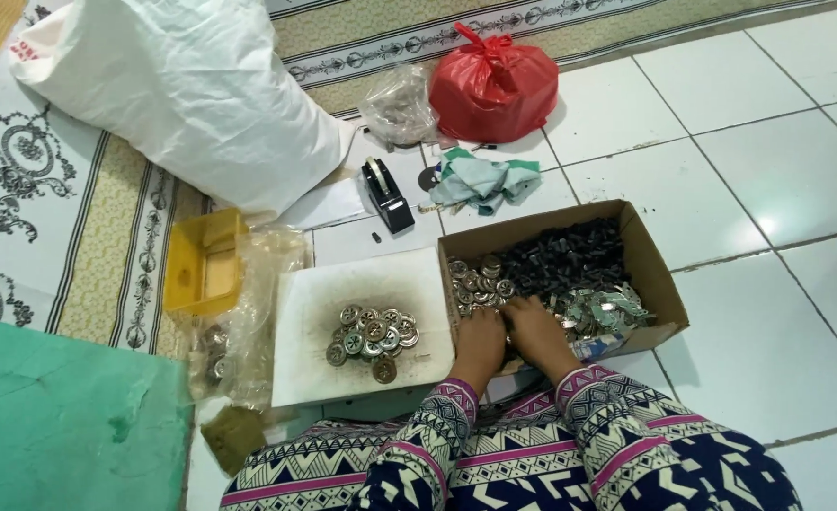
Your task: The person sits on the floor and sorts small round metal parts from a cardboard box onto a white board. They then place the sorted parts into a clear plastic bag and set the bag aside.
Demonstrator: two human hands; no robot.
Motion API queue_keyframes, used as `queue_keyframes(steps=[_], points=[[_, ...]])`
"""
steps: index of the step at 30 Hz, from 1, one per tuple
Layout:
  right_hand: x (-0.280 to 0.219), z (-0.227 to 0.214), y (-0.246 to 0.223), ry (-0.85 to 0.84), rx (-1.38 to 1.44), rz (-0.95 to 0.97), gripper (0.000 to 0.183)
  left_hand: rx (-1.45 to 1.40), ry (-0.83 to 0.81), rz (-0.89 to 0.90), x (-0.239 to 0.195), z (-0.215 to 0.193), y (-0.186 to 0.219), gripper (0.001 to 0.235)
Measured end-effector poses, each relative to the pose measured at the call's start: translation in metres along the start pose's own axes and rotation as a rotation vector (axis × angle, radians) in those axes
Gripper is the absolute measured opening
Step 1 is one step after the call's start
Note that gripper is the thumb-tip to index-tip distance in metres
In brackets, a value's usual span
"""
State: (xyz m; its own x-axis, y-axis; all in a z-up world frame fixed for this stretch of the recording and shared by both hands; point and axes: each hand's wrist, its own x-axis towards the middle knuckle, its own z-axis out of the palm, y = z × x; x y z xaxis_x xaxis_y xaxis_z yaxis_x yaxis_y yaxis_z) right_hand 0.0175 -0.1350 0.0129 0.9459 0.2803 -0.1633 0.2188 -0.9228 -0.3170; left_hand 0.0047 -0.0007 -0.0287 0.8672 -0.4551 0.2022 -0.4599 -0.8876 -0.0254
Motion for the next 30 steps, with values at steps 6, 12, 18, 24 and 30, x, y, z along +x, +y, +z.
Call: queue_keyframes(steps=[6, 12, 18, 24, 30], points=[[0.0, 0.003, 0.0, 0.021, -0.002, -0.121, 0.042, 0.052, -0.136, -0.042, 0.005, 0.011, 0.006, 0.017], [0.017, 0.046, 0.027, 0.071, -0.063, -0.166, 0.03, -0.068, -0.144, -0.056, 0.003, 0.018, 0.006, 0.013], [0.007, 0.029, 0.016, 0.096, -0.001, -0.136, 0.027, -0.039, -0.034, -0.035, 0.002, -0.002, 0.005, 0.009], [0.002, 0.022, 0.016, 0.116, 0.135, -0.088, 0.026, 0.038, 0.129, -0.043, 0.0, 0.02, 0.005, 0.007], [-0.003, 0.007, 0.014, 0.19, 0.211, 0.008, 0.024, 0.008, 0.283, -0.048, 0.001, -0.006, 0.005, 0.005]])
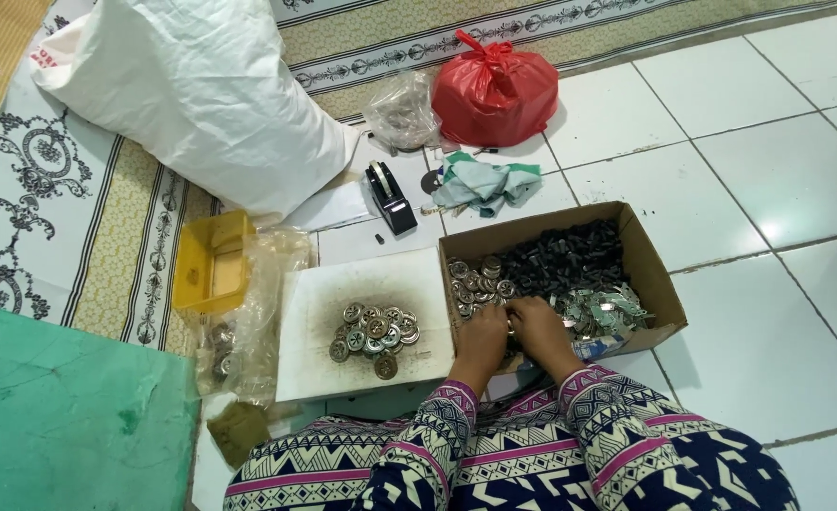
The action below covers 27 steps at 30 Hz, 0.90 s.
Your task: The person sits on the floor and sorts small round metal parts from a cardboard box onto a white board. They then place the sorted parts into a clear plastic bag and set the bag aside.
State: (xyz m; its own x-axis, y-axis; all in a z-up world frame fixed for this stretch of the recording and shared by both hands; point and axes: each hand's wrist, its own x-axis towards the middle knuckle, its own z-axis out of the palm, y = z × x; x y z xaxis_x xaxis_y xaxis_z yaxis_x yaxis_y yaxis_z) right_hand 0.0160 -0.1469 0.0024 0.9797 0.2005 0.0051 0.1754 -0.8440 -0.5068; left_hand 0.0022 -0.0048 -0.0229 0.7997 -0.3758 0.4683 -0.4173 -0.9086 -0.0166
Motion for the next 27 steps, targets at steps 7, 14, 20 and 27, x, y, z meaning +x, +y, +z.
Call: queue_keyframes(steps=[7, 14, 20, 27], points=[[0.004, -0.011, -0.004, 0.23, 0.254, 0.017, 0.021, -0.304, 0.019, -0.208, 0.017, -0.069, -0.009, 0.008], [0.0, -0.041, -0.06, 0.182, 0.716, 0.141, 0.024, -0.757, 0.003, -0.464, 0.015, -0.099, -0.047, 0.011], [0.004, -0.022, -0.118, 0.02, 1.039, 0.222, 0.03, -1.016, -0.002, -0.651, -0.013, -0.144, -0.103, 0.018], [0.013, 0.004, -0.191, -0.099, 1.014, 0.167, 0.035, -1.04, -0.041, -0.97, -0.054, -0.191, -0.16, 0.032]])
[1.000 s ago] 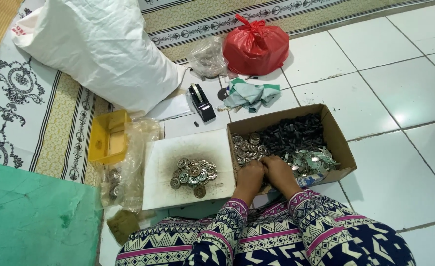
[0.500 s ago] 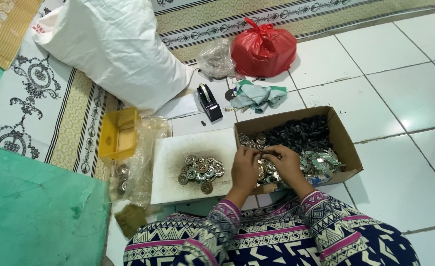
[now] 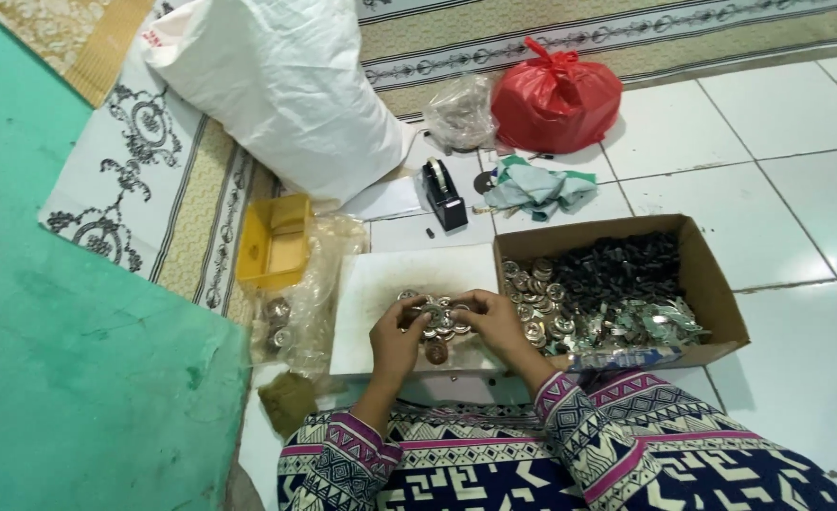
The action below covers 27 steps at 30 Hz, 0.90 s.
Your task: The person sits on the floor and sorts small round metal parts from a cardboard box onto a white board. They then place the sorted parts into a clear plastic bag and set the bag aside.
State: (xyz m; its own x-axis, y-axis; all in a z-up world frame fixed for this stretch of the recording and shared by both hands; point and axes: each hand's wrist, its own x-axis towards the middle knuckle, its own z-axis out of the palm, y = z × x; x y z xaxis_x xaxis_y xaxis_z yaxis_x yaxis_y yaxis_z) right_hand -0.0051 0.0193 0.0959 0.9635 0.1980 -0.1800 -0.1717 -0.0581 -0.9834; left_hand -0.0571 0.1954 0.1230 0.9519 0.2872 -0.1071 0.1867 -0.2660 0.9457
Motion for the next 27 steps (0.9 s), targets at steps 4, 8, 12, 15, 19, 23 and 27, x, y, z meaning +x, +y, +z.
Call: queue_keyframes(steps=[4, 8, 12, 15, 19, 23, 27], points=[[0.021, 0.025, 0.02, -0.006, -0.149, -0.031, 0.036, -0.057, 0.065, -0.065, 0.01, -0.009, -0.028, 0.033], [0.033, 0.031, 0.04, 0.089, -0.528, -0.212, 0.03, 0.189, 0.125, -0.049, 0.013, -0.017, -0.025, 0.034], [0.034, 0.032, 0.065, 0.204, -0.681, -0.459, 0.029, 0.31, 0.137, -0.03, 0.019, -0.018, -0.041, 0.035], [0.028, 0.032, 0.071, 0.242, -0.592, -0.516, 0.028, 0.404, 0.104, 0.036, 0.024, -0.014, -0.053, 0.034], [0.034, 0.03, 0.075, 0.28, -0.568, -0.572, 0.028, 0.36, 0.123, 0.044, 0.02, -0.014, -0.049, 0.032], [0.033, 0.037, 0.058, 0.283, -0.55, -0.613, 0.022, 0.318, 0.16, 0.078, 0.017, -0.019, -0.043, 0.031], [0.023, 0.064, 0.034, 0.231, -0.562, -0.634, 0.018, 0.276, 0.233, 0.041, 0.008, -0.042, -0.02, 0.03]])
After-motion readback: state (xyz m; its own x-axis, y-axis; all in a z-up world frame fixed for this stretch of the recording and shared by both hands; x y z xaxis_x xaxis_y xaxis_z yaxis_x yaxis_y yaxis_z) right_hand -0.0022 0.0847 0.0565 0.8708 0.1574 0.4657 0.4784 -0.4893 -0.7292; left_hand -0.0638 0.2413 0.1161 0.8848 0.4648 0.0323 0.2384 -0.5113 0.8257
